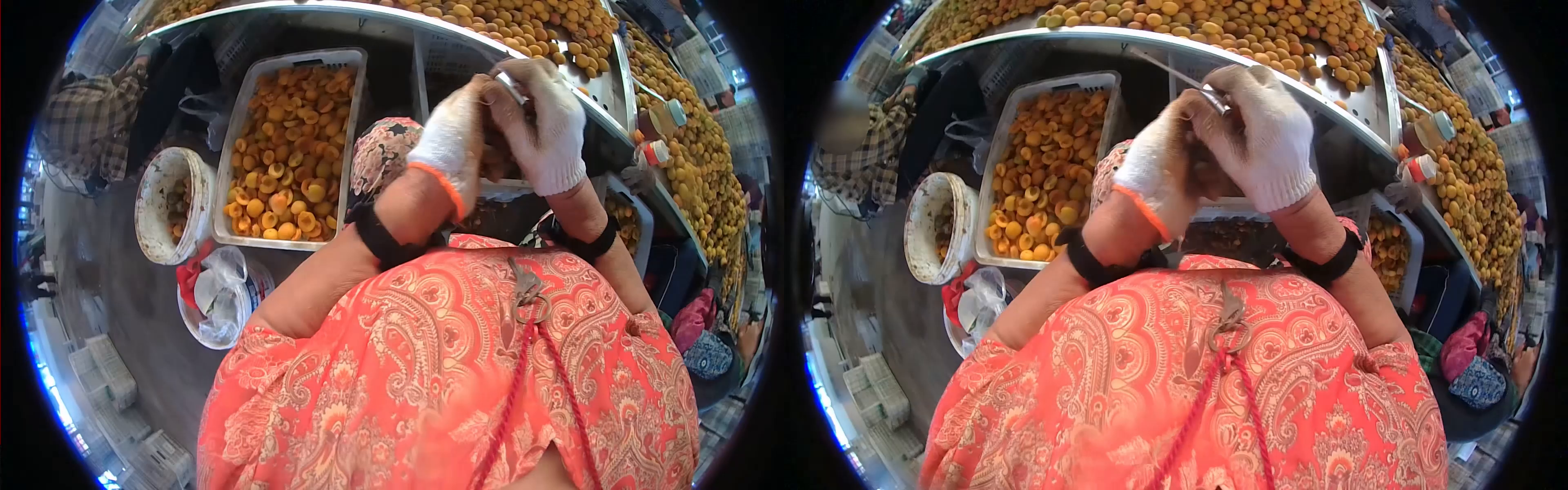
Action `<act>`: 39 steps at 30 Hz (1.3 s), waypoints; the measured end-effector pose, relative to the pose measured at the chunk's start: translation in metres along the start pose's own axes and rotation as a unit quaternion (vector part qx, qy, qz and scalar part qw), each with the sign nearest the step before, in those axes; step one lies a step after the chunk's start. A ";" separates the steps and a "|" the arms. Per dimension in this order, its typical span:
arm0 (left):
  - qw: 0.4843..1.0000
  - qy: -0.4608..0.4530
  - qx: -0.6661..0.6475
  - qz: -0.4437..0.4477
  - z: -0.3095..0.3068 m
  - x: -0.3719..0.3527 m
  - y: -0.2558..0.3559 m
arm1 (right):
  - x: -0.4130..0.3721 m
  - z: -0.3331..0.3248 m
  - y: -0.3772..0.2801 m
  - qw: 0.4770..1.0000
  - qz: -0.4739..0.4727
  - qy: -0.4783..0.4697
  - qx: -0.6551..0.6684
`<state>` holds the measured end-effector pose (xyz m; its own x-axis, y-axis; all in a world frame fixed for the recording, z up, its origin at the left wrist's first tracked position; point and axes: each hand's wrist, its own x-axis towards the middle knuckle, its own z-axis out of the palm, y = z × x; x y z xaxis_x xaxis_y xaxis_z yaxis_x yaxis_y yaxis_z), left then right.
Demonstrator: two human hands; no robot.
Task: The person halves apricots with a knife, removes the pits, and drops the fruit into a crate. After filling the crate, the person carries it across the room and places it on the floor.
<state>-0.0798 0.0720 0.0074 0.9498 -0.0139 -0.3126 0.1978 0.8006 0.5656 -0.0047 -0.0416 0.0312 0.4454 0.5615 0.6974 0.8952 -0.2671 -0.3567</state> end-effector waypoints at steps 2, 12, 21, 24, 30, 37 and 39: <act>0.998 0.054 0.003 0.020 0.000 -0.001 0.008 | -0.003 -0.002 -0.004 0.984 0.130 -0.082 0.086; 0.986 0.152 0.054 -0.030 0.014 -0.007 0.013 | -0.008 -0.012 -0.002 0.973 0.134 -0.107 0.158; 0.988 0.062 0.135 0.042 0.006 -0.005 0.005 | -0.011 -0.037 -0.003 0.956 0.152 -0.127 0.217; 0.993 -0.026 0.116 0.022 -0.004 -0.002 0.006 | -0.015 -0.041 -0.005 0.950 0.188 -0.117 0.221; 0.993 0.016 0.118 0.006 0.012 0.004 0.001 | -0.023 -0.039 -0.001 0.959 0.188 -0.049 0.209; 0.985 -0.051 0.072 0.148 0.020 0.003 0.007 | -0.026 -0.056 -0.001 0.947 0.211 0.007 0.241; 0.963 -0.078 0.145 0.213 0.022 -0.001 0.012 | -0.029 -0.061 -0.006 0.919 0.264 -0.057 0.287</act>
<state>-0.0730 0.0679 0.0312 0.9800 0.1712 0.1018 -0.1811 0.5532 0.8131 -0.0226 -0.1036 0.0510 0.7821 0.5598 0.2737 0.3844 -0.0877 -0.9190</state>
